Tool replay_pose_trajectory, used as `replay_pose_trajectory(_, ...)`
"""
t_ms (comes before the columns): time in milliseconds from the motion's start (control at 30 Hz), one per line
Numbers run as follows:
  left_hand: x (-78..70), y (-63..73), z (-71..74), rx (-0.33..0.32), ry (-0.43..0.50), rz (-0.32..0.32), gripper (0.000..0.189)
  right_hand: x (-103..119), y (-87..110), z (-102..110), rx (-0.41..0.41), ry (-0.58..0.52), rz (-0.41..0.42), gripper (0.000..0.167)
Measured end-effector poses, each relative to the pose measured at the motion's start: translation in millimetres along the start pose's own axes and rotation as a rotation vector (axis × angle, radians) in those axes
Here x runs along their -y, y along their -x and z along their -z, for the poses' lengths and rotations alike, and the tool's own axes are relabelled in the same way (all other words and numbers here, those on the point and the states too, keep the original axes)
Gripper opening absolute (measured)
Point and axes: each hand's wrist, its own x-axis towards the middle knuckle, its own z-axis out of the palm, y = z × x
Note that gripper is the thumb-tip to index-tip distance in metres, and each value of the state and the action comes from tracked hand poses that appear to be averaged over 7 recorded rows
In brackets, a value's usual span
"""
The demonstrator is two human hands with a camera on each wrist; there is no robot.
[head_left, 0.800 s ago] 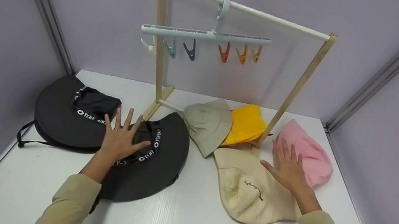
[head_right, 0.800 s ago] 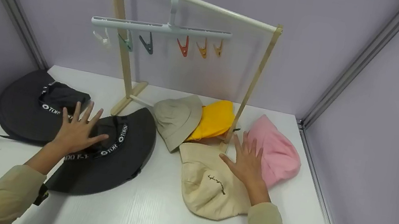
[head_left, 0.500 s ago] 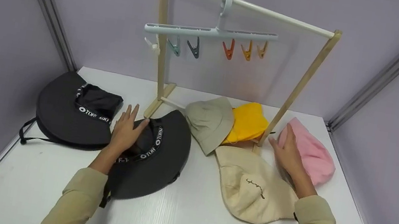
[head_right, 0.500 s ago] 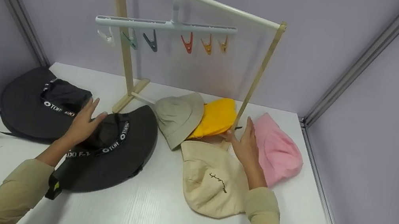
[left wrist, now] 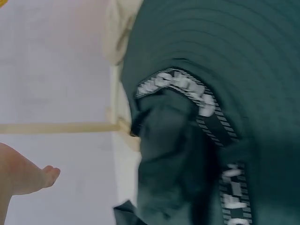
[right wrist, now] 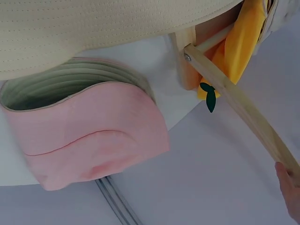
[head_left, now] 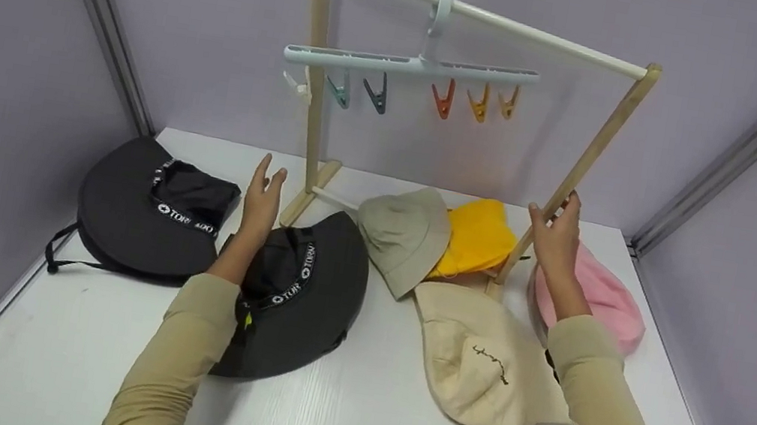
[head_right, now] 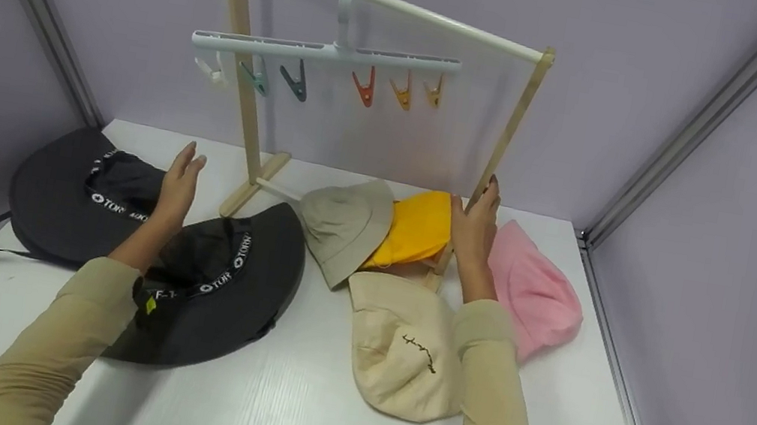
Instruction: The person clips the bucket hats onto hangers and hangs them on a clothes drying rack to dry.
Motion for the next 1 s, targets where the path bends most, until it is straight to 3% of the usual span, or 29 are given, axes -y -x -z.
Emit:
replay_pose_trajectory(200,-20.3,-12.8,-6.8,-0.004,-0.004,-0.042,0.054,-8,-14.5,1,-0.008,-0.058,-0.011,0.059)
replay_pose_trajectory(467,-28.3,-20.5,1.9,-0.044,-0.021,-0.039,0.054,-15,-17.9,-9,0.006,0.045,0.051,0.041)
replay_pose_trajectory(767,-38.1,-25.3,6.5,0.071,-0.096,0.001,0.061,-15,-21.2,-12,0.057,0.041,0.052,0.035)
replay_pose_trajectory(1000,-48.1,-30.5,1.0,0.092,-0.112,0.002,0.063,-17,-22.0,-2,0.046,0.046,0.095,0.036)
